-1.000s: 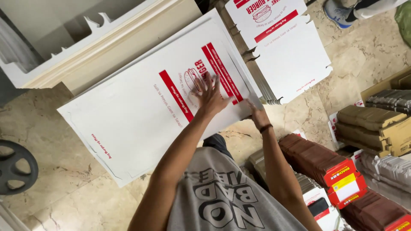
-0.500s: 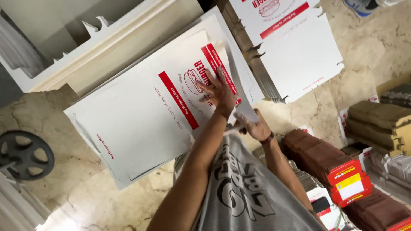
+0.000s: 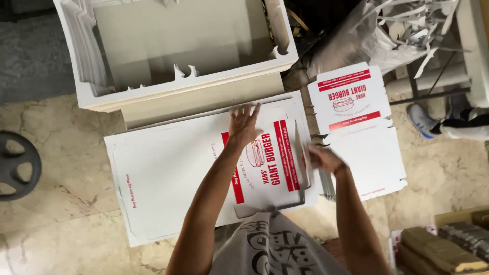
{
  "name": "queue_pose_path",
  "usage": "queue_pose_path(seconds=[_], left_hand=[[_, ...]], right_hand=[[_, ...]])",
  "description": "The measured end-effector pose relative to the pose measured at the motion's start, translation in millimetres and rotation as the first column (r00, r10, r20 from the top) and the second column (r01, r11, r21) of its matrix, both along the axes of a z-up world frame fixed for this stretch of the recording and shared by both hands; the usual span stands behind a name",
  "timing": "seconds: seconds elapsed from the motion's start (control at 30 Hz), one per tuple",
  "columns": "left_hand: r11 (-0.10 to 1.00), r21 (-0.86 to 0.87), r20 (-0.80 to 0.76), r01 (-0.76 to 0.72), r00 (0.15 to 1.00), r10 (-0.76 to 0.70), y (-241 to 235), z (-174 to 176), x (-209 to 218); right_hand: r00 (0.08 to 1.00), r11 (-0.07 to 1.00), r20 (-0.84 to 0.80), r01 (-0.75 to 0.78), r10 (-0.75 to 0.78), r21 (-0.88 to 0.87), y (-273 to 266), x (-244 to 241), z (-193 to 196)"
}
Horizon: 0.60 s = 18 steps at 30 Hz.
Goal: Stripping waste material from die-cut burger box blanks and stacking the finished boxes.
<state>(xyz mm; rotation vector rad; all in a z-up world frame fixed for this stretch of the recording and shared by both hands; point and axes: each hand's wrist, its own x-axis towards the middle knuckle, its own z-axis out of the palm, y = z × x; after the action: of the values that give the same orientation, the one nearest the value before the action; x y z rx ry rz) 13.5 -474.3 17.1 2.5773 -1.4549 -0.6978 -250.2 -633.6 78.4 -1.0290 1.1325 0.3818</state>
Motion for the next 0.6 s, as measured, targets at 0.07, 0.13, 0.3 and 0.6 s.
queue_pose_path(seconds=[0.07,0.13,0.3,0.6], left_hand=[[1.0,0.025,0.003,-0.005,1.0,0.005,-14,3,10],[0.997,0.071,0.005,0.022,1.0,-0.023,-18,10,11],[0.988,0.156,-0.023,-0.003,1.0,0.007,-16,59,-17],[0.912,0.349,-0.019,0.215,0.975,-0.223,-11,78,-82]], right_hand=[[0.997,0.99,-0.074,0.008,-0.019,-0.142,-35,52,-27],[0.988,0.99,-0.145,-0.078,0.06,-0.118,-48,77,-40],[0.965,0.969,-0.175,-0.218,0.196,-0.116,-51,96,-52],[0.874,0.578,0.126,-0.196,0.468,-0.792,-39,88,-76]])
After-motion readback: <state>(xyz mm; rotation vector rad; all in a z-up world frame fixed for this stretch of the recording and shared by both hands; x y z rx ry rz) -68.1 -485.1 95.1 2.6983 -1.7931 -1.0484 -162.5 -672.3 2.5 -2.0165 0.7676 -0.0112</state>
